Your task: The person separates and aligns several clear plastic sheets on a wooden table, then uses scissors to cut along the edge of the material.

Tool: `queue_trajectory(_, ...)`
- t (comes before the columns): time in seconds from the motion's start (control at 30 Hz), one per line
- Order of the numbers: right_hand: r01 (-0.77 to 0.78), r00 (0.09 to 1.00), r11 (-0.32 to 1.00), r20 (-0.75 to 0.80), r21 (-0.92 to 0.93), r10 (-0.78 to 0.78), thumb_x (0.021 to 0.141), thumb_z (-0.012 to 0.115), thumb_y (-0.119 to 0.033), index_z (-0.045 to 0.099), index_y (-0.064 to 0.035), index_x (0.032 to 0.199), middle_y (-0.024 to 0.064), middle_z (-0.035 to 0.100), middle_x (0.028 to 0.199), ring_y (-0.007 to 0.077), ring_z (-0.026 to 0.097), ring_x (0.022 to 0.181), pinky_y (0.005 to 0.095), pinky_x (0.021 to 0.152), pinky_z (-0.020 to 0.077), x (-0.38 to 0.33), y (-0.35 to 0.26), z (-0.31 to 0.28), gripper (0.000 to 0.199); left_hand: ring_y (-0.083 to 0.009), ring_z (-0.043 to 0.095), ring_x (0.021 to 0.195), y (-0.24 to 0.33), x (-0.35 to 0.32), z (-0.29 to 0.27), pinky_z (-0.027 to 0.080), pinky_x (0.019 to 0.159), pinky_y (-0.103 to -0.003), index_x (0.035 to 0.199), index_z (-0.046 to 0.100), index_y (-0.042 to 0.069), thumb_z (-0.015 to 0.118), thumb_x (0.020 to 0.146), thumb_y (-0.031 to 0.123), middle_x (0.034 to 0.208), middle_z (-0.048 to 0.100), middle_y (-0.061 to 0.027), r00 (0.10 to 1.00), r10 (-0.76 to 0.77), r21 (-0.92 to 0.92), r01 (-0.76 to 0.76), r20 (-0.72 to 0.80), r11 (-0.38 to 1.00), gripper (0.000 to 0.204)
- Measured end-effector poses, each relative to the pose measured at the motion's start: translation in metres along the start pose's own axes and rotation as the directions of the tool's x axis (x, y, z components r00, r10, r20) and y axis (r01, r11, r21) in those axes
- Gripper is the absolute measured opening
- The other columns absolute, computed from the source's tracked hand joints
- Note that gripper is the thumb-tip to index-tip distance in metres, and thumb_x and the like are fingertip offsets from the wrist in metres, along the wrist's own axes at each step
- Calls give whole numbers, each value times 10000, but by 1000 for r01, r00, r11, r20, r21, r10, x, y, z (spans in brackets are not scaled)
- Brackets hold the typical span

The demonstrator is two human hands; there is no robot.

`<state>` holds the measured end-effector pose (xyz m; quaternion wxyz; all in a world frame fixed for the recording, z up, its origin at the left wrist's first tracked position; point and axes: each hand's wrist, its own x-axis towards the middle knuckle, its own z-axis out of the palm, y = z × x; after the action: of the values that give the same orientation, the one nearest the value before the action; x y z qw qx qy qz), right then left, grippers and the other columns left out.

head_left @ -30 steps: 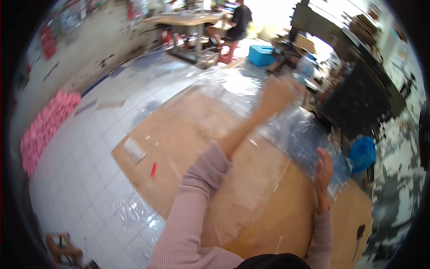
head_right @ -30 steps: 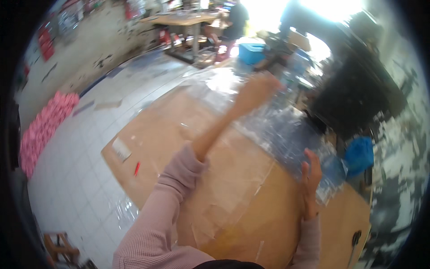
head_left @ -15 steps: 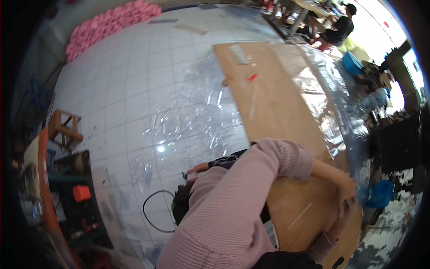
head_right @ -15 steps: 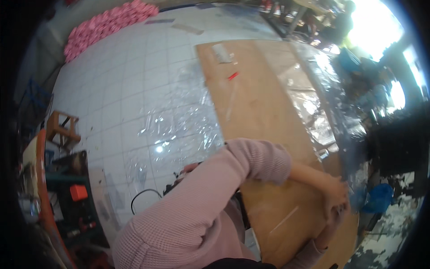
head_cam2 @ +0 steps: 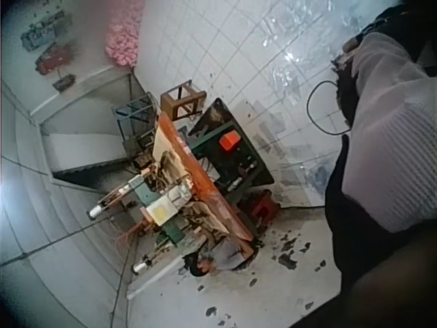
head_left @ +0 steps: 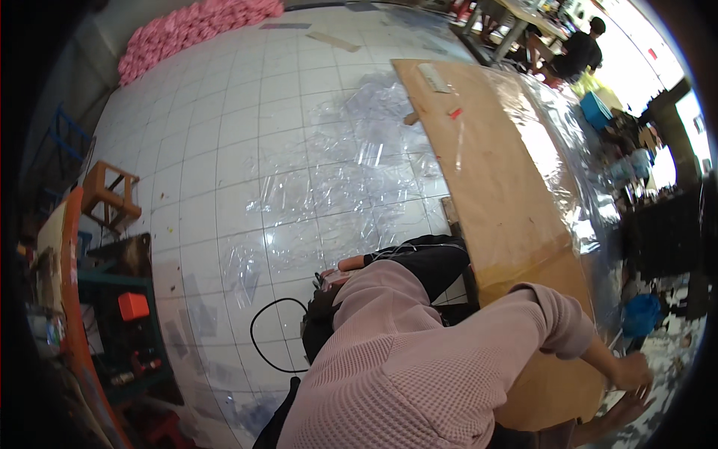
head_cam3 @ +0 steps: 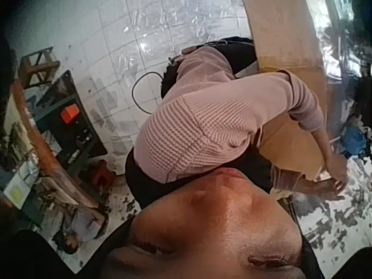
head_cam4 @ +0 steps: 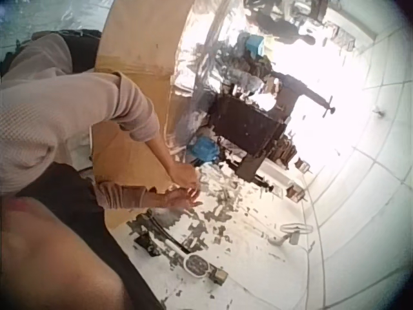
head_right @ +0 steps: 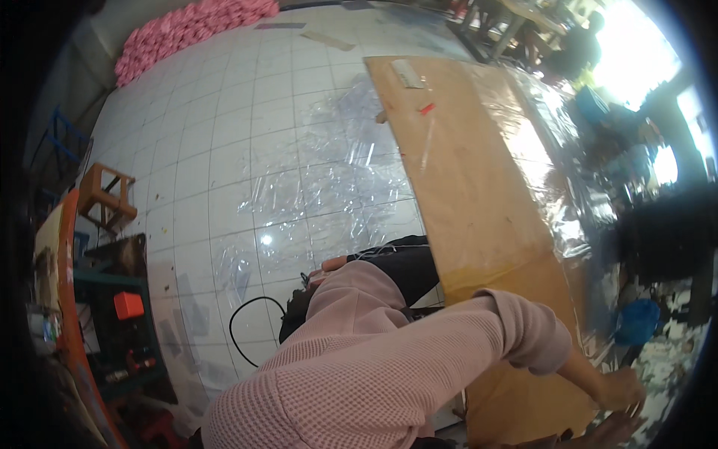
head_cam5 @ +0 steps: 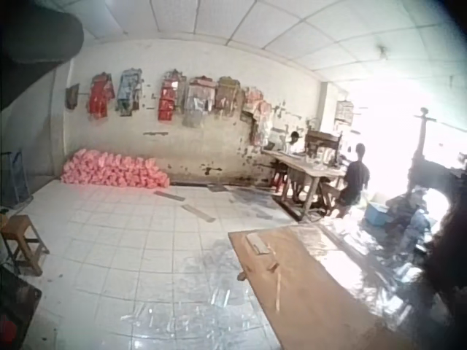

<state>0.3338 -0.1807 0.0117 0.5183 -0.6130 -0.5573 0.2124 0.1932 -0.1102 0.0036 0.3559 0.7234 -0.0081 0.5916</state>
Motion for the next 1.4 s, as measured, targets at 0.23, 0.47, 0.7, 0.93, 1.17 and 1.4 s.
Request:
queue_trajectory(0.23,381,909,752,69,-538,-411,886,356,-116,455,8,1214,166,407,1275,247,394,1189,336,993,311,-1,45,93,364,-145,573,869,24,-43,-116,493,689,-306,1037,609,98,634,706,147,987,600,-69,757,-562,-432,652,333,623,336)
queue_trajectory(0.47,400,895,753,45,-523,-444,872,460,-226,257,-51,1379,202,163,1434,386,255,1254,445,1048,162,-47,-1,234,573,-134,488,1068,1,-120,-200,419,877,-292,1148,491,48,478,916,261,1138,524,-53,417,-753,-413,886,510,212,316)
queue_trajectory(0.7,282,959,920,48,-274,-279,948,286,-304,241,-31,1377,206,137,1443,362,185,1314,436,1054,152,-50,7,245,510,-108,520,1030,-17,-156,-211,453,890,-241,1003,475,54,524,882,68,1076,525,-28,410,-726,-553,832,552,50,131)
queue_trajectory(0.93,164,984,974,-47,-153,-173,950,292,-288,276,20,1344,225,238,1405,355,272,1282,403,1050,194,-49,14,252,500,-121,512,1069,-13,-150,-215,436,931,-249,937,478,67,518,877,41,1104,517,-35,360,-695,-583,806,623,-105,77)
queue_trajectory(1.17,3,1000,997,-3,-78,-4,958,276,-277,336,54,1297,234,363,1329,353,326,1250,398,1045,217,-48,15,253,478,-190,423,1203,-19,-153,-220,380,986,-317,940,488,79,545,859,30,1276,441,-88,349,-675,-526,848,650,-68,110)
queue_trajectory(1.4,4,999,999,-36,-34,-5,955,283,-260,362,55,1274,219,398,1300,349,359,1221,392,1030,241,-49,14,248,455,-207,457,1171,-12,-146,-213,377,978,-347,934,510,73,553,856,39,1225,476,-78,380,-683,-547,836,623,-34,95)
